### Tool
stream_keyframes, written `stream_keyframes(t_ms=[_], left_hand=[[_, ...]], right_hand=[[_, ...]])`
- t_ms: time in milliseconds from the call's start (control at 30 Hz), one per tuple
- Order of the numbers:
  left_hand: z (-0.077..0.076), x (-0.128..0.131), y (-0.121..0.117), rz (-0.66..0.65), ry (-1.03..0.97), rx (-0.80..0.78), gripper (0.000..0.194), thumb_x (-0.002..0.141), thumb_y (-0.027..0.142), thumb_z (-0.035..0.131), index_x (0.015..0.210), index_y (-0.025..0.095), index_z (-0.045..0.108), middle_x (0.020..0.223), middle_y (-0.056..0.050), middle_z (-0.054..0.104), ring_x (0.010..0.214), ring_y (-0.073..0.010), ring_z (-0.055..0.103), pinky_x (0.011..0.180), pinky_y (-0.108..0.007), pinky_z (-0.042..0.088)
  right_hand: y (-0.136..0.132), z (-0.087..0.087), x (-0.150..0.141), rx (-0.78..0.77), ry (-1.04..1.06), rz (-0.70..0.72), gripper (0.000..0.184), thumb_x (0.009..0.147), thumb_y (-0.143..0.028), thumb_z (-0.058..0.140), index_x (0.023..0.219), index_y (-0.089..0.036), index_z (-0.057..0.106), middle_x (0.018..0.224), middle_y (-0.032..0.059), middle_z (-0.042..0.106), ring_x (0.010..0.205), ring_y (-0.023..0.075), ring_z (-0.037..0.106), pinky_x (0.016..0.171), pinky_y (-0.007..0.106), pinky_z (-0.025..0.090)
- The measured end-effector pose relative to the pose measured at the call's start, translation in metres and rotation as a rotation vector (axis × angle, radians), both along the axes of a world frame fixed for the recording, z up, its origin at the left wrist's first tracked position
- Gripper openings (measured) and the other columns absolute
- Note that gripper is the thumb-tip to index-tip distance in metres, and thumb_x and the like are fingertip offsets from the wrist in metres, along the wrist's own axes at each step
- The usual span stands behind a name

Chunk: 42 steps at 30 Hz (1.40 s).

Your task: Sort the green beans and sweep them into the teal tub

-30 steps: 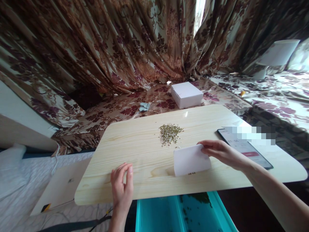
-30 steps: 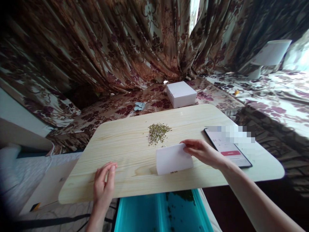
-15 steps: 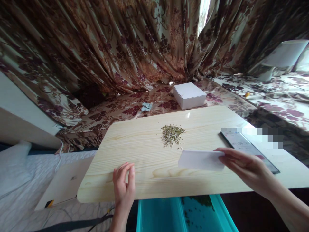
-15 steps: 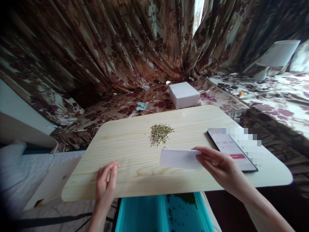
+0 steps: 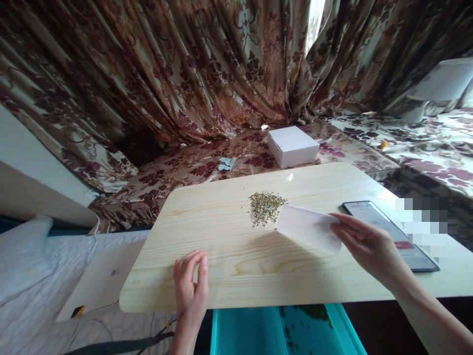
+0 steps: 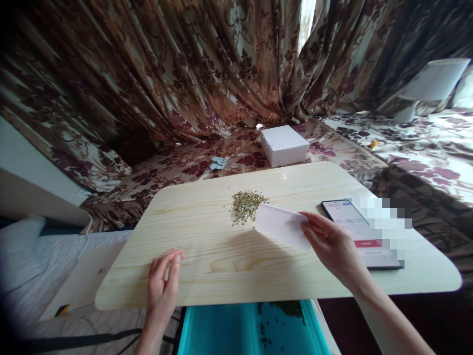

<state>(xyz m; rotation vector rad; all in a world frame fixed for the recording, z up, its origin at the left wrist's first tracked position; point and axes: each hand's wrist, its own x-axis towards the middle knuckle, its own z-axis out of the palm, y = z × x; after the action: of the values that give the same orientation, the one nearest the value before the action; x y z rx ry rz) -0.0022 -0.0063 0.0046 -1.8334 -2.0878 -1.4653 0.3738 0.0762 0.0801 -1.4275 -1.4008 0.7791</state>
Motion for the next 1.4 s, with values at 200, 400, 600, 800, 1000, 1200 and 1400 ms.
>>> stream_keyframes(t_ms=[200, 400, 600, 800, 1000, 1200, 1400], left_hand=[[0.000, 0.000, 0.000, 0.012, -0.010, -0.016, 0.030, 0.098, 0.047, 0.049, 0.094, 0.025, 0.069, 0.102, -0.007, 0.074, 0.110, -0.0258, 0.064, 0.108, -0.047, 0.042], [0.001, 0.001, -0.001, 0.002, -0.008, -0.004, 0.028, 0.098, 0.044, 0.049, 0.094, 0.025, 0.069, 0.102, -0.007, 0.074, 0.107, -0.0254, 0.065, 0.105, -0.046, 0.043], [0.003, 0.001, 0.000, 0.009, -0.016, -0.014, 0.032, 0.098, 0.048, 0.048, 0.092, 0.025, 0.069, 0.101, -0.007, 0.073, 0.108, -0.0256, 0.064, 0.104, -0.045, 0.045], [0.003, 0.001, -0.001, 0.009, -0.012, -0.007, 0.031, 0.099, 0.048, 0.048, 0.092, 0.025, 0.069, 0.102, -0.007, 0.073, 0.108, -0.0255, 0.065, 0.105, -0.045, 0.045], [0.002, 0.001, -0.001, -0.006, -0.009, 0.010, 0.027, 0.098, 0.044, 0.050, 0.093, 0.025, 0.069, 0.101, -0.006, 0.073, 0.107, -0.0256, 0.065, 0.103, -0.045, 0.045], [0.002, 0.001, 0.000, -0.008, -0.012, 0.002, 0.025, 0.098, 0.042, 0.050, 0.094, 0.025, 0.069, 0.102, -0.006, 0.073, 0.107, -0.0253, 0.064, 0.103, -0.045, 0.045], [0.000, 0.000, -0.001, -0.007, -0.012, 0.012, 0.026, 0.098, 0.043, 0.050, 0.094, 0.025, 0.068, 0.101, -0.006, 0.073, 0.107, -0.0250, 0.064, 0.102, -0.044, 0.045]], right_hand=[[0.005, 0.002, -0.002, 0.027, -0.019, -0.011, 0.033, 0.074, -0.049, 0.076, 0.098, -0.026, 0.079, 0.088, 0.0068, 0.083, 0.084, 0.0310, 0.079, 0.074, 0.041, 0.067], [0.003, 0.012, -0.008, 0.016, -0.050, 0.035, 0.030, 0.074, -0.047, 0.075, 0.095, -0.025, 0.078, 0.087, 0.0072, 0.083, 0.082, 0.0307, 0.079, 0.071, 0.039, 0.066], [0.001, 0.012, -0.006, 0.032, -0.048, 0.028, 0.032, 0.074, -0.048, 0.073, 0.096, -0.026, 0.077, 0.088, 0.0069, 0.082, 0.083, 0.0306, 0.079, 0.071, 0.039, 0.066], [0.004, 0.004, -0.010, 0.043, -0.064, 0.058, 0.038, 0.078, -0.054, 0.072, 0.100, -0.023, 0.078, 0.092, 0.0090, 0.082, 0.085, 0.0312, 0.079, 0.076, 0.040, 0.066], [0.014, 0.004, -0.016, 0.025, -0.036, 0.131, 0.046, 0.077, -0.061, 0.072, 0.099, -0.021, 0.078, 0.091, 0.0103, 0.082, 0.087, 0.0308, 0.079, 0.080, 0.041, 0.065], [0.021, 0.013, -0.018, -0.017, -0.064, 0.263, 0.057, 0.075, -0.073, 0.069, 0.096, -0.021, 0.078, 0.095, 0.0123, 0.081, 0.092, 0.0310, 0.077, 0.086, 0.041, 0.063], [0.019, 0.023, -0.010, -0.065, -0.140, 0.409, 0.062, 0.077, -0.077, 0.064, 0.094, -0.020, 0.078, 0.091, 0.0119, 0.081, 0.088, 0.0292, 0.076, 0.081, 0.036, 0.062]])
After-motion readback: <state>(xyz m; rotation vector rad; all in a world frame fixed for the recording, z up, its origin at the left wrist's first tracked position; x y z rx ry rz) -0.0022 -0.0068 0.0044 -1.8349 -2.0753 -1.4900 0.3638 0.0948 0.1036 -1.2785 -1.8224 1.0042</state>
